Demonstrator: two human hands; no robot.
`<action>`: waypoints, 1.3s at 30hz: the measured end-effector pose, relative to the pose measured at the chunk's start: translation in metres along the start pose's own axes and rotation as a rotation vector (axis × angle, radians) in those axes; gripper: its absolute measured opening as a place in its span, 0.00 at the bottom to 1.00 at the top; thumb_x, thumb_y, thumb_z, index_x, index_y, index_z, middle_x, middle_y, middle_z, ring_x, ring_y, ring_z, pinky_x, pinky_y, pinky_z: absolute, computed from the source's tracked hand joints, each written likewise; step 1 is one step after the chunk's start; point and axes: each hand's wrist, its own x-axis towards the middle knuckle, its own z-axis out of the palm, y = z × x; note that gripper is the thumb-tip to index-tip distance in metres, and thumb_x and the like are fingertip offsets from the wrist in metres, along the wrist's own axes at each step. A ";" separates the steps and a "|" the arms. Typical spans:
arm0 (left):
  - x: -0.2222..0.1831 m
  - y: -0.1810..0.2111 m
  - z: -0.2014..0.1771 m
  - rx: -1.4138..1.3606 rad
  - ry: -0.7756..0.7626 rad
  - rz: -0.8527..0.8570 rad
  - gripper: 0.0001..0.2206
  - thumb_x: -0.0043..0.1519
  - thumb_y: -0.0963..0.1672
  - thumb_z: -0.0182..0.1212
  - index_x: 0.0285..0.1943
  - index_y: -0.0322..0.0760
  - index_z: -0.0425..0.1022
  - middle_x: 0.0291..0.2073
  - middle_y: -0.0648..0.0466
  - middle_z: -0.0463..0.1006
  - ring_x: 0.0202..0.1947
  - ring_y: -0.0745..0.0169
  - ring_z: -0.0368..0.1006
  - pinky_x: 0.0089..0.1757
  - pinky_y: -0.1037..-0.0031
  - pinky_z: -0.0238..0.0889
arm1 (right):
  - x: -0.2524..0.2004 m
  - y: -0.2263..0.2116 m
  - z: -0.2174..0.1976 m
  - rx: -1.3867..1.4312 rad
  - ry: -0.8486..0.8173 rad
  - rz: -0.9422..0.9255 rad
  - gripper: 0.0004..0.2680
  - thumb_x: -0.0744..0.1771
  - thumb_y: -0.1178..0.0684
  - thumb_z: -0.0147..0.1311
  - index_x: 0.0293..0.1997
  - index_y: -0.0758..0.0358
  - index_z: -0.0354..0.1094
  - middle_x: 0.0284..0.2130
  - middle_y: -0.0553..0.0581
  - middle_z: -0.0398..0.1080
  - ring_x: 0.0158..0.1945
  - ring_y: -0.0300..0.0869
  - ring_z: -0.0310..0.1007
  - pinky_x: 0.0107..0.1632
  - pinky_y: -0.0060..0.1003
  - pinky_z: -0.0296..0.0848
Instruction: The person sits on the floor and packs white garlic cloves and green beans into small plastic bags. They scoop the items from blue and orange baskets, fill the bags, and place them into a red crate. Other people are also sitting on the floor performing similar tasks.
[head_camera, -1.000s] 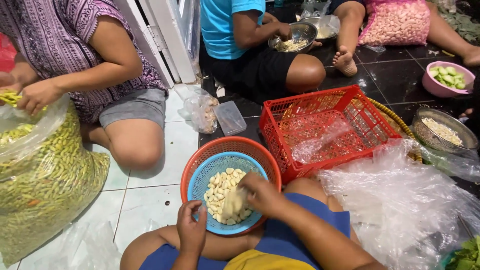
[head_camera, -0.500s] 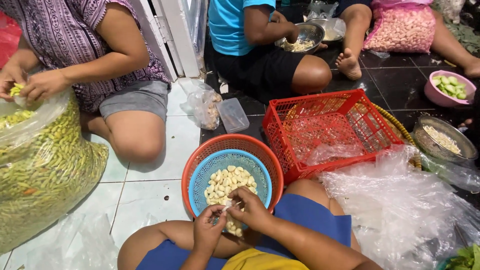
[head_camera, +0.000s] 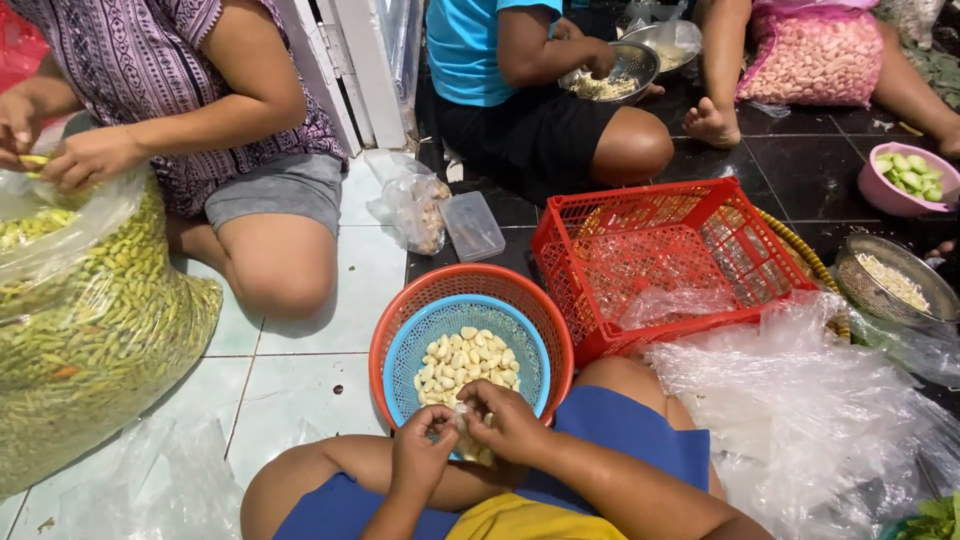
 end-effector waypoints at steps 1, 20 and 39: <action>0.003 -0.005 0.000 -0.016 0.017 -0.025 0.04 0.55 0.40 0.66 0.36 0.40 0.83 0.27 0.59 0.82 0.30 0.70 0.74 0.36 0.77 0.69 | -0.001 -0.001 0.002 0.021 0.016 0.048 0.10 0.65 0.54 0.56 0.52 0.56 0.66 0.39 0.52 0.74 0.40 0.42 0.73 0.41 0.37 0.69; 0.018 -0.033 -0.007 -0.153 -0.017 -0.073 0.04 0.57 0.40 0.61 0.28 0.38 0.77 0.24 0.59 0.75 0.30 0.69 0.67 0.37 0.76 0.60 | 0.005 -0.010 0.001 -0.137 -0.036 -0.244 0.03 0.68 0.56 0.54 0.37 0.60 0.67 0.31 0.56 0.68 0.37 0.51 0.67 0.39 0.45 0.64; 0.014 -0.040 0.001 -0.372 -0.031 -0.095 0.05 0.60 0.40 0.61 0.30 0.37 0.76 0.23 0.56 0.74 0.27 0.68 0.67 0.34 0.76 0.61 | 0.004 -0.012 -0.001 -0.158 0.046 -0.233 0.11 0.66 0.44 0.62 0.45 0.58 0.70 0.39 0.56 0.69 0.43 0.50 0.68 0.40 0.44 0.66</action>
